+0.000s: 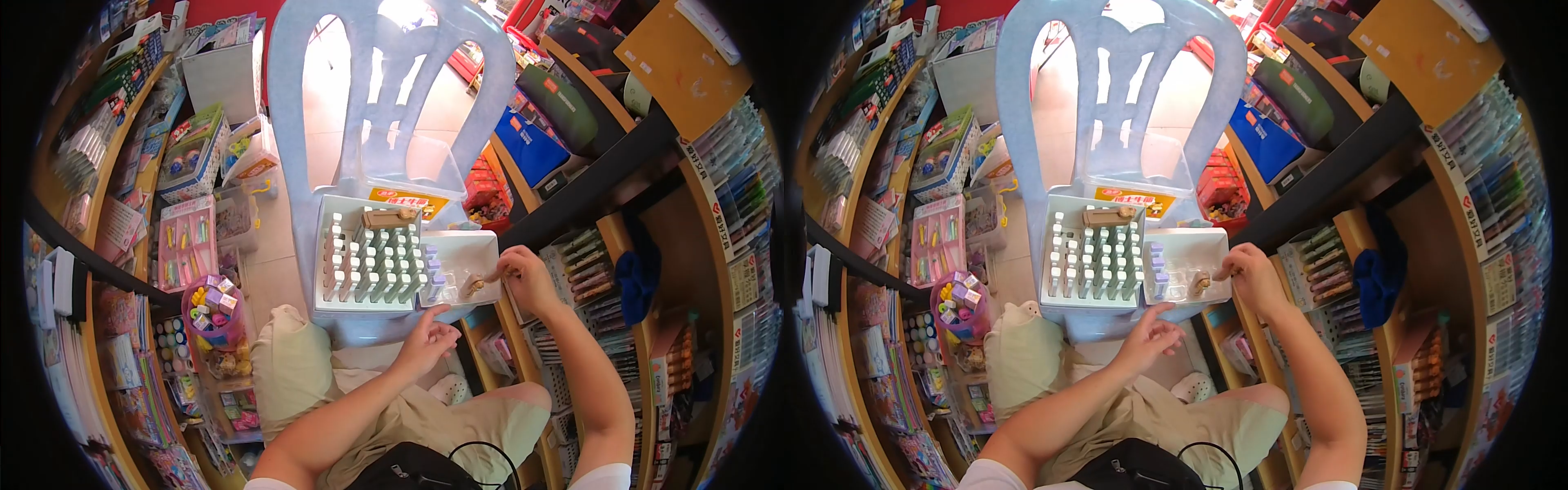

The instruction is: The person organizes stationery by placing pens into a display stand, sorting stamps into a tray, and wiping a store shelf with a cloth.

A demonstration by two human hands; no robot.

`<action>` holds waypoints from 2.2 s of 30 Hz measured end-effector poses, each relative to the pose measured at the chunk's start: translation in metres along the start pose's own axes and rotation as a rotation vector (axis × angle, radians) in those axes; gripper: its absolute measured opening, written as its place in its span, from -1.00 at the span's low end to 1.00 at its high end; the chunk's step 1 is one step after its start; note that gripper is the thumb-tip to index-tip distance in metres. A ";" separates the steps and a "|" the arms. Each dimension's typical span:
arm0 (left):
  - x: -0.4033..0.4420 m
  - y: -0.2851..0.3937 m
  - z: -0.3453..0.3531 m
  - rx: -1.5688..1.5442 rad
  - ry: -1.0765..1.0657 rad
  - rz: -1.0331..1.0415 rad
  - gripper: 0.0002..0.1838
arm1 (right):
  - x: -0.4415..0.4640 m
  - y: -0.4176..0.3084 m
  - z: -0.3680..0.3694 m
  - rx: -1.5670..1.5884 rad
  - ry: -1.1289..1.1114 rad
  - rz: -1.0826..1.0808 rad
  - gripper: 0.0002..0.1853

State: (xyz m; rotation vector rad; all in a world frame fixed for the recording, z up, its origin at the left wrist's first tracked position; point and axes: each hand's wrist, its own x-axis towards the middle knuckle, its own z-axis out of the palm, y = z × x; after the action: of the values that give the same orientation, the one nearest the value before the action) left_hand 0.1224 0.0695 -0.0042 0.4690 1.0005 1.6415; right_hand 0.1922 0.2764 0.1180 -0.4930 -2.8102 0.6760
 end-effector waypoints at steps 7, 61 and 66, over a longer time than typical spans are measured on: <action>0.001 -0.002 0.000 0.032 0.041 -0.027 -0.34 | 0.030 -0.005 0.020 0.006 -0.056 -0.016 -0.70; 0.005 -0.017 -0.004 -0.035 0.032 0.013 -0.37 | -0.015 -0.007 -0.030 0.031 0.032 0.154 -0.83; 0.007 -0.018 -0.003 -0.006 0.056 0.000 -0.39 | -0.016 -0.015 -0.008 -0.036 -0.084 0.035 -0.82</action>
State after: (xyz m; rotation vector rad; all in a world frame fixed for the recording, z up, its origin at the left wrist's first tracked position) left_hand 0.1281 0.0753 -0.0216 0.4215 1.0363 1.6653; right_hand 0.2046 0.2611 0.1300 -0.5333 -2.9027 0.6695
